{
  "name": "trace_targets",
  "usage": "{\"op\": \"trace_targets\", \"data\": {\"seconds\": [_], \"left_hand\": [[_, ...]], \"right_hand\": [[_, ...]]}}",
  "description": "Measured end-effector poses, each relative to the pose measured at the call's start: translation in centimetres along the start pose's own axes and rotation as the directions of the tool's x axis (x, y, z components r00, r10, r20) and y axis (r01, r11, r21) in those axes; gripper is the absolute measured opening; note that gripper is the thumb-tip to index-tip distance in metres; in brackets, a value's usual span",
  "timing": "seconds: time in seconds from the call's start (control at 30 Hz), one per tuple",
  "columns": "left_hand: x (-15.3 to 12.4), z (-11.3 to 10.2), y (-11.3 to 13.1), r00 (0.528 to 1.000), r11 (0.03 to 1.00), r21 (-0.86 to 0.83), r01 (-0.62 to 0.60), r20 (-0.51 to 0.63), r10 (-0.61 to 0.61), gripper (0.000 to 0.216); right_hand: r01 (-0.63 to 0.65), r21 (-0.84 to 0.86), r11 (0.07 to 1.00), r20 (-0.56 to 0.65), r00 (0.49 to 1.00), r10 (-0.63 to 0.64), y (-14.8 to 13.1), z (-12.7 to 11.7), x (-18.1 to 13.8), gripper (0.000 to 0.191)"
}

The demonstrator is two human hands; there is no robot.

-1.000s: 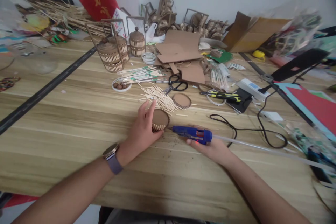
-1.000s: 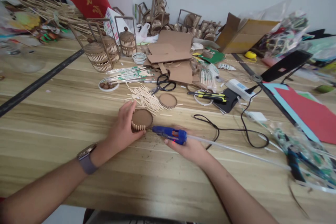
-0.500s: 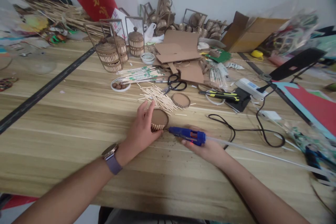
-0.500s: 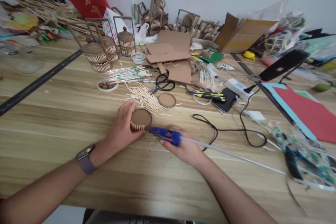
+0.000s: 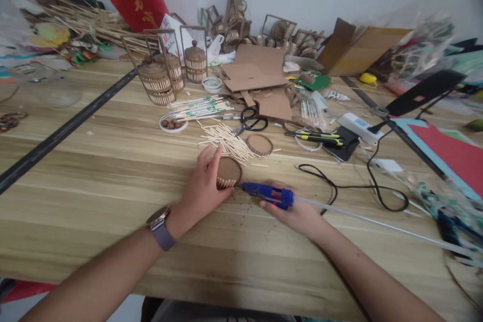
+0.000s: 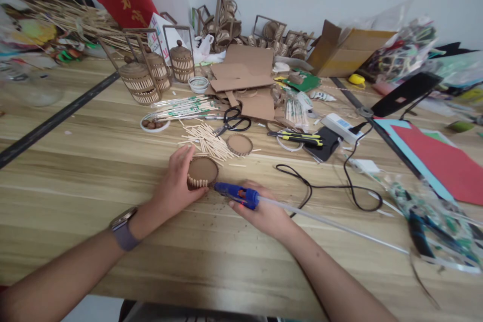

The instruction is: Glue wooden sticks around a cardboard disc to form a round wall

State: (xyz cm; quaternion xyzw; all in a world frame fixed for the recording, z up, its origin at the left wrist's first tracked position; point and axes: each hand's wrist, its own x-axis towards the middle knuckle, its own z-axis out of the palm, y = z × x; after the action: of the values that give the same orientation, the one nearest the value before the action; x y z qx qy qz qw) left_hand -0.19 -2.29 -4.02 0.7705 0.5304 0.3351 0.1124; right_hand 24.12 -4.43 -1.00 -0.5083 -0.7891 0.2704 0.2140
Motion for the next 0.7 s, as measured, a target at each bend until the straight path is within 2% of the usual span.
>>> {"op": "trace_targets", "data": {"seconds": [0.7], "left_hand": [[-0.03,0.22,-0.13,1.000,1.000,-0.010,-0.005,-0.015,0.004,0.109]], "right_hand": [[0.058,0.001,0.998,-0.053,0.997,-0.057,-0.03,0.26,0.06,0.025]]}}
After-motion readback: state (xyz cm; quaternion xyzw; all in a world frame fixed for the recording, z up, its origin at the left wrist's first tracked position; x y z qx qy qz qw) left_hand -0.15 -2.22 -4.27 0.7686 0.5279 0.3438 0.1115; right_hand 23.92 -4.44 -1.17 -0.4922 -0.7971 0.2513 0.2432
